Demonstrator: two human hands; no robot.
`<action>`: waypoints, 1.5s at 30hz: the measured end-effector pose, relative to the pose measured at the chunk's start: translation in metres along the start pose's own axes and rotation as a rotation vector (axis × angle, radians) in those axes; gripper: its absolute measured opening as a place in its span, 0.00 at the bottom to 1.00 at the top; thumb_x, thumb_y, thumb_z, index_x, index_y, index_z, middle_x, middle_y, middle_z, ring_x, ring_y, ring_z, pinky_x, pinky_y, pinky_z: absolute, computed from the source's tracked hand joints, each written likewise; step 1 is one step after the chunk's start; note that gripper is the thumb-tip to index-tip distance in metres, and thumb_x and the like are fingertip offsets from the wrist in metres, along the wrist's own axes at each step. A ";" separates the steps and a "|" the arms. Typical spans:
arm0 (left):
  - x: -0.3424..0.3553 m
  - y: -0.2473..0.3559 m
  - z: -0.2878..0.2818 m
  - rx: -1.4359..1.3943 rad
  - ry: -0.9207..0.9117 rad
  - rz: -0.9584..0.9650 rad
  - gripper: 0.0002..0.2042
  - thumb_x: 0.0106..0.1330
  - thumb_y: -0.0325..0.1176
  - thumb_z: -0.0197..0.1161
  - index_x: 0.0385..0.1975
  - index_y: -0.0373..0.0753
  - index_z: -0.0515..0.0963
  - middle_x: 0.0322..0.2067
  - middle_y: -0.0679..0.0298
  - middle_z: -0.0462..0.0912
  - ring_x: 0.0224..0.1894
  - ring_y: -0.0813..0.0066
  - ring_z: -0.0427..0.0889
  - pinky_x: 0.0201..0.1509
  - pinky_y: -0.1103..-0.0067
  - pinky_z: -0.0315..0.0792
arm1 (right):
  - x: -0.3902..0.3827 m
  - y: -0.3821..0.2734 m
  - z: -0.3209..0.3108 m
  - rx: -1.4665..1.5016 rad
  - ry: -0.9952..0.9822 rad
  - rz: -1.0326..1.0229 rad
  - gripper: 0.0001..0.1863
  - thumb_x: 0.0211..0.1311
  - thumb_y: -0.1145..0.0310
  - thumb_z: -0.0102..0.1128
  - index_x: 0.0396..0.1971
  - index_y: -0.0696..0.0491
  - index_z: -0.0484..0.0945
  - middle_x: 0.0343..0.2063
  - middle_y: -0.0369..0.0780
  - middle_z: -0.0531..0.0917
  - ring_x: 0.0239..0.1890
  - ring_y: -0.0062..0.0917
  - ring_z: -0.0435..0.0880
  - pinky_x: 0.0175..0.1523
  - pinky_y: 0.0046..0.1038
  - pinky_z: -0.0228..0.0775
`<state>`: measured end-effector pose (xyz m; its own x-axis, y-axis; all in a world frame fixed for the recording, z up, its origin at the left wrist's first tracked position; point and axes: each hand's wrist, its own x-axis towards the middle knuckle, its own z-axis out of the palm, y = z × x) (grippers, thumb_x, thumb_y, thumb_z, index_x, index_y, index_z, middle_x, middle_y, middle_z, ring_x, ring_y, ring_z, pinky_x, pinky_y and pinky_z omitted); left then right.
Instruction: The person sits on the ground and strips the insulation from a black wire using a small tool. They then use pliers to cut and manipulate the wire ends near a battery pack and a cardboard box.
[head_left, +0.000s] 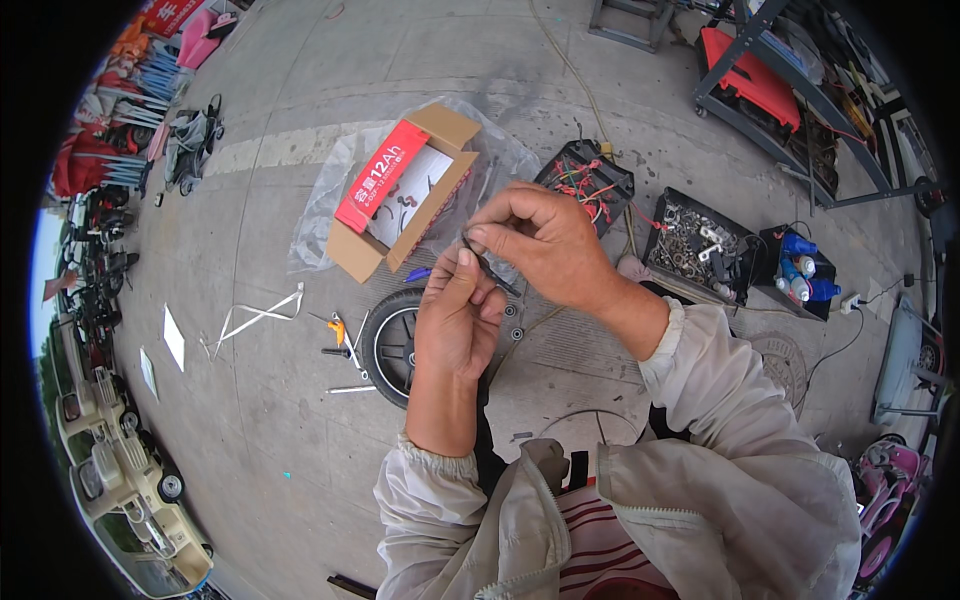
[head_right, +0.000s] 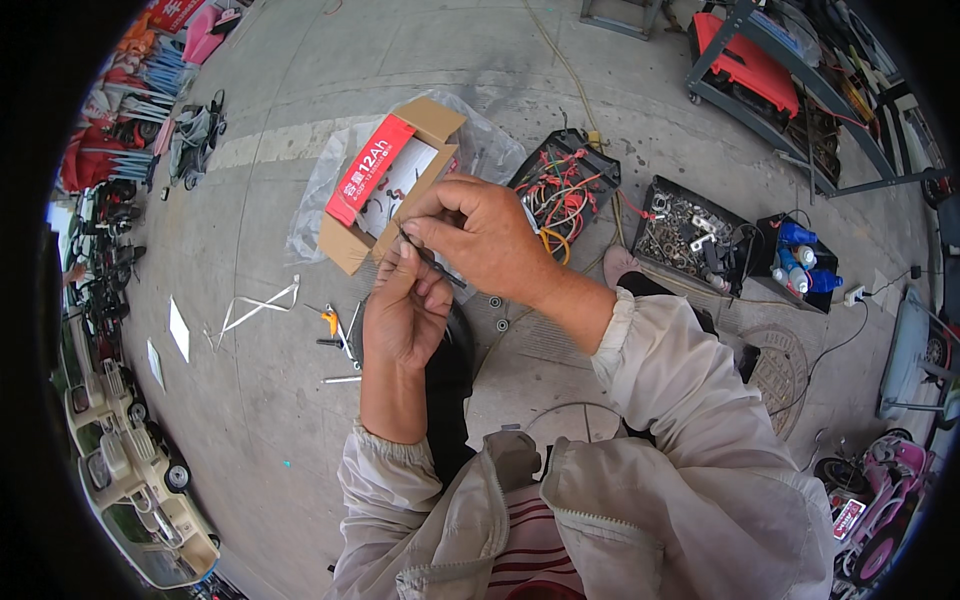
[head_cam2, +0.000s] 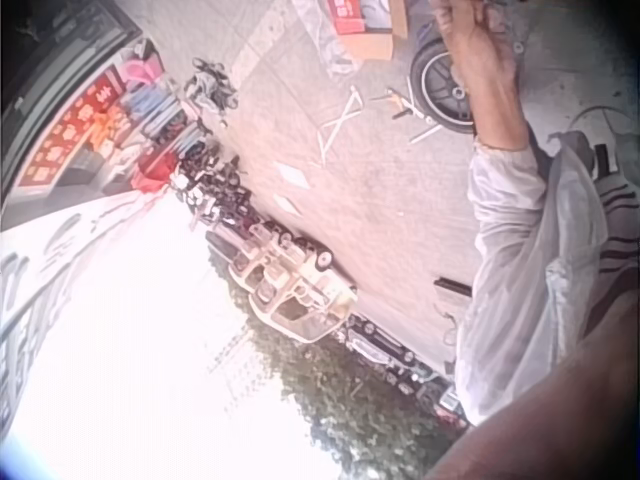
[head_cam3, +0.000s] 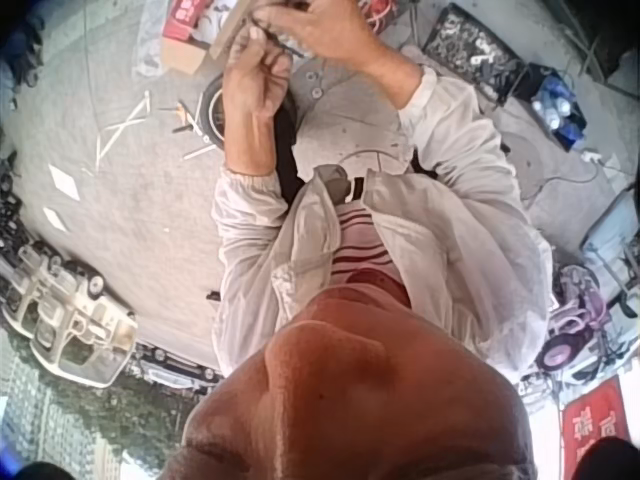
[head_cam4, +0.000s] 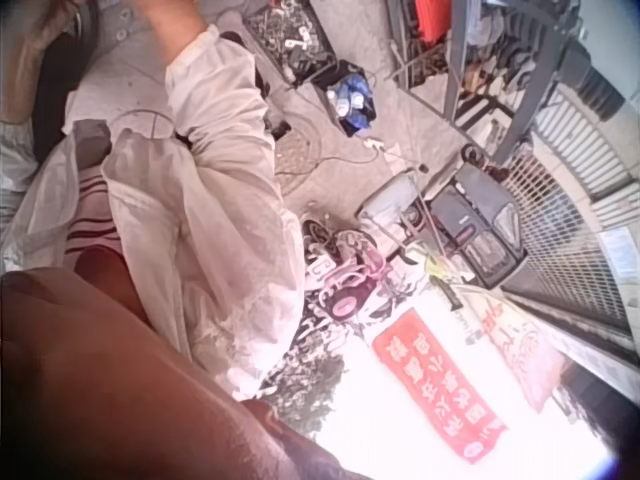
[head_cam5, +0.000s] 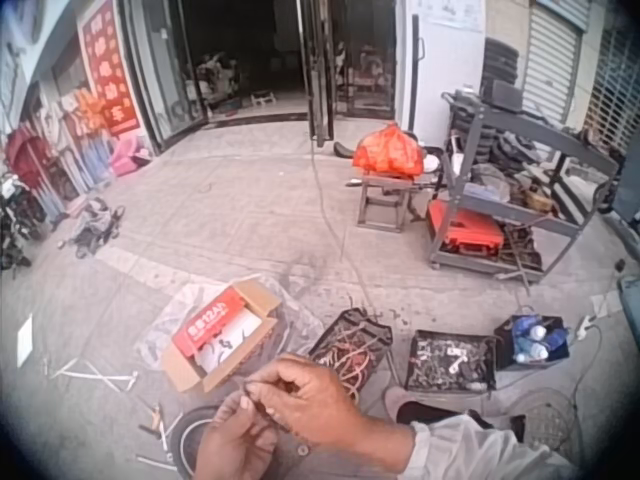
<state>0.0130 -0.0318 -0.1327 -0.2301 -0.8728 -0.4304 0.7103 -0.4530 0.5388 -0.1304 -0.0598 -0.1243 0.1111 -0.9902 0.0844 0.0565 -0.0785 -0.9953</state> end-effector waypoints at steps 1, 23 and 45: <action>0.000 0.000 -0.001 -0.007 -0.009 0.001 0.05 0.70 0.32 0.56 0.40 0.40 0.73 0.22 0.74 0.67 0.22 0.86 0.60 0.24 0.87 0.58 | 0.000 0.001 0.000 0.010 -0.005 -0.002 0.03 0.59 0.76 0.62 0.31 0.60 0.79 0.29 0.33 0.78 0.32 0.12 0.76 0.35 0.16 0.68; -0.007 -0.012 0.003 0.172 0.192 -0.182 0.06 0.68 0.33 0.58 0.37 0.38 0.72 0.21 0.74 0.64 0.22 0.85 0.60 0.24 0.86 0.57 | 0.025 -0.008 -0.042 -0.429 0.433 -0.253 0.04 0.52 0.76 0.61 0.28 0.59 0.77 0.26 0.40 0.78 0.25 0.26 0.77 0.31 0.25 0.69; 0.002 -0.003 -0.008 0.128 0.161 -0.066 0.15 0.73 0.36 0.41 0.56 0.41 0.66 0.51 0.66 0.75 0.53 0.75 0.75 0.56 0.73 0.70 | -0.002 0.013 0.005 -0.791 -0.014 -0.572 0.06 0.48 0.69 0.61 0.25 0.52 0.74 0.24 0.36 0.75 0.30 0.31 0.78 0.31 0.33 0.71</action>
<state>0.0161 -0.0312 -0.1412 -0.1567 -0.8048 -0.5725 0.6045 -0.5366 0.5888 -0.1249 -0.0582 -0.1368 0.2863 -0.7775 0.5600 -0.5765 -0.6066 -0.5475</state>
